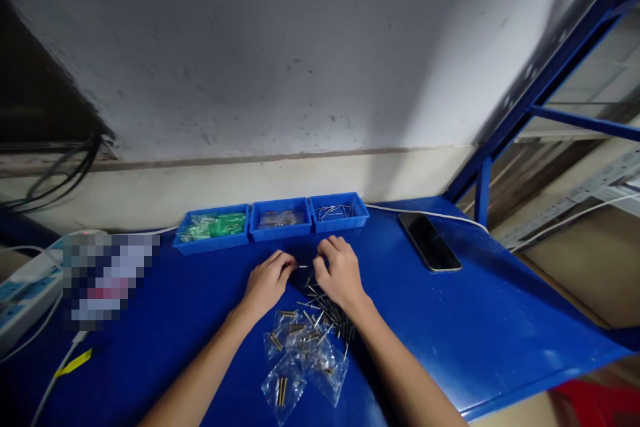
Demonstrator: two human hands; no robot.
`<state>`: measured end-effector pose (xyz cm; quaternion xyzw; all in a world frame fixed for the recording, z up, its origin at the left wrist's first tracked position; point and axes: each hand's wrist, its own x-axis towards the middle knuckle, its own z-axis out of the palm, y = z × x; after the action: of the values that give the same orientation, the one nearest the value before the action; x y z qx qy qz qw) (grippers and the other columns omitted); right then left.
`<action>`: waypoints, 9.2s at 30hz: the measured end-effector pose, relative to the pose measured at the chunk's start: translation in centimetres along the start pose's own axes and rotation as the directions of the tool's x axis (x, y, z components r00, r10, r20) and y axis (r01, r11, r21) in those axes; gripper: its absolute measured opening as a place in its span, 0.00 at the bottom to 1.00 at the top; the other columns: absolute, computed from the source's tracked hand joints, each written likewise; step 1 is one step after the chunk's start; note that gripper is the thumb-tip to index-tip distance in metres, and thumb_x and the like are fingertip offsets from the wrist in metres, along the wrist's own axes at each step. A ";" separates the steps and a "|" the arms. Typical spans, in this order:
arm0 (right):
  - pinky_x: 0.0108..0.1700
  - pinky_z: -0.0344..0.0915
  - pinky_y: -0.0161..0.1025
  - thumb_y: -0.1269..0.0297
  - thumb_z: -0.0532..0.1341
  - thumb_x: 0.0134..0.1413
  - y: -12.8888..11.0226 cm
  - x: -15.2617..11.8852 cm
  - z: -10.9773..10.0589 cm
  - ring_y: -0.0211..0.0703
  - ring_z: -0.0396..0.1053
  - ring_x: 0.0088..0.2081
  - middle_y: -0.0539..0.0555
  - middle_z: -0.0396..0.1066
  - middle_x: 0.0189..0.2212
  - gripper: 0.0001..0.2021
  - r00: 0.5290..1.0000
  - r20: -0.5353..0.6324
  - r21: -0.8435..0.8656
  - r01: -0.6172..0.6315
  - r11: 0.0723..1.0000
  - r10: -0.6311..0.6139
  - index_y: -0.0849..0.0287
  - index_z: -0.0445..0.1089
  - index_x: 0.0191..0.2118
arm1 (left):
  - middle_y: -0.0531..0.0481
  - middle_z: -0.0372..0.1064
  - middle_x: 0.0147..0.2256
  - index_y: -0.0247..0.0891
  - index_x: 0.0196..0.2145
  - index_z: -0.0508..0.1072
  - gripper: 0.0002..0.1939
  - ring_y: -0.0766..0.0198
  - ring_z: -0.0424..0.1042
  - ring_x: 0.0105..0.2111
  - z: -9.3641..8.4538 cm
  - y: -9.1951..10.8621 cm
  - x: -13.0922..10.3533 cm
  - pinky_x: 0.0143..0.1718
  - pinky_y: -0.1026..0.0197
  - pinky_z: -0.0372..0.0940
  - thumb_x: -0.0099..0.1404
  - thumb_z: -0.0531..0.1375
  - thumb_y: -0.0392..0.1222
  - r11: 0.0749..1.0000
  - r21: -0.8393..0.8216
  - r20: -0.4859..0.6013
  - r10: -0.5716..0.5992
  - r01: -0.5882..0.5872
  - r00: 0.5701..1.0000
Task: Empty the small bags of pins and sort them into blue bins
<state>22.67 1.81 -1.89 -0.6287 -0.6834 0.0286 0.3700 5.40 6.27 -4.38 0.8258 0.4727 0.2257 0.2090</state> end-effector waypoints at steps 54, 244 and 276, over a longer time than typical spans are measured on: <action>0.37 0.60 0.40 0.67 0.48 0.63 -1.4 -0.5 0.7 0.41 0.62 0.32 0.53 0.65 0.28 0.11 0.957 0.186 0.088 0.211 0.974 -0.224 0.59 0.63 0.30 | 0.55 0.65 0.23 0.37 0.31 0.68 0.13 0.69 0.64 0.23 -0.8 0.0 -1.5 0.26 0.68 0.56 0.66 0.50 0.47 0.904 -0.428 -0.048 -0.017 -0.005 0.999; 0.37 0.63 0.39 0.66 0.53 0.59 -1.0 -1.0 0.4 0.43 0.64 0.36 0.55 0.66 0.34 0.04 0.944 0.151 0.116 0.279 0.953 -0.294 0.57 0.63 0.37 | 0.55 0.61 0.23 0.36 0.27 0.67 0.12 0.70 0.61 0.23 -0.3 0.5 -1.6 0.28 0.68 0.55 0.65 0.52 0.44 0.891 -0.432 -0.187 0.060 -0.136 0.981; 0.34 0.65 0.40 0.72 0.53 0.59 -1.5 -1.9 -0.1 0.42 0.64 0.33 0.55 0.66 0.33 0.05 0.910 0.324 0.176 0.213 0.961 -0.261 0.57 0.62 0.41 | 0.51 0.64 0.26 0.38 0.25 0.65 0.12 0.65 0.64 0.29 -1.4 0.9 -2.4 0.32 0.64 0.58 0.66 0.51 0.41 0.845 -0.534 0.019 -0.024 0.030 1.000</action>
<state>21.32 -0.24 -1.92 -0.4994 -0.8052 0.1392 0.2879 4.14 3.91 -3.19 0.7298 0.4017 0.3403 0.4363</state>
